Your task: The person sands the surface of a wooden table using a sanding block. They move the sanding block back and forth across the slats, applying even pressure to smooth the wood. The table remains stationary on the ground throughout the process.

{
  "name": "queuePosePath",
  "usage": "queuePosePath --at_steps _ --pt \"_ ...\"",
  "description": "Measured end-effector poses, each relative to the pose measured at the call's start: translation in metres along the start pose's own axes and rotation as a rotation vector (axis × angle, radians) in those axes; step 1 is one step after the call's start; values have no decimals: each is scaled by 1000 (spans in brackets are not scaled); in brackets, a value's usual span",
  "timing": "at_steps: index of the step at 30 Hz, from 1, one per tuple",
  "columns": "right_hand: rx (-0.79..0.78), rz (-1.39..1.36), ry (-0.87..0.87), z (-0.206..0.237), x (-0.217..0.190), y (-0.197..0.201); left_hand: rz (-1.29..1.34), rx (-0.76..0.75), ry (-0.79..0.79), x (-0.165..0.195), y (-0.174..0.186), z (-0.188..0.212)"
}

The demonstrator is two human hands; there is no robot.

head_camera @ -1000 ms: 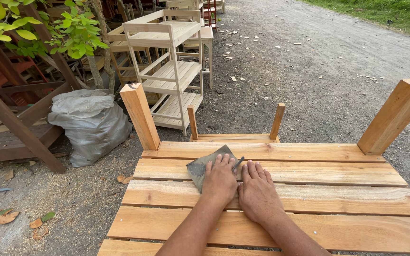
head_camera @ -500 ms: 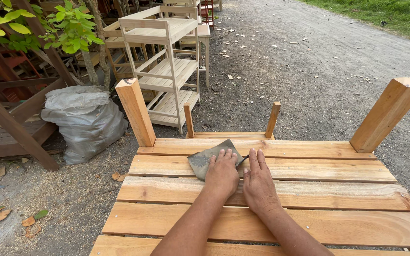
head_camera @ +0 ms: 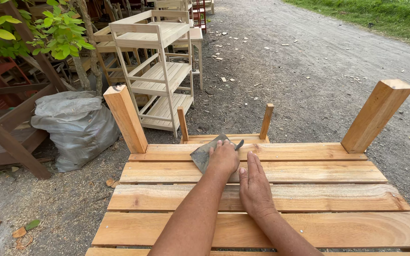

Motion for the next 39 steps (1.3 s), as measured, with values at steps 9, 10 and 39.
queuePosePath --at_steps 9,10,39 --pt "34 -46 2 -5 7 -3 -145 -168 56 -9 -29 93" --pt "29 -39 -1 -4 7 -3 -177 -146 31 -10 -30 102" --pt "-78 144 47 -3 1 -9 -106 -21 65 -45 -38 113"
Point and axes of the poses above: each hand's wrist, its own z-axis away from the middle knuckle, its own y-axis out of the back of the hand, x = y × z, the point moved 3 cm from there along -z, towards the middle knuckle, and after that the axes turned 11 degrees about -x, right-handed, at the moved point
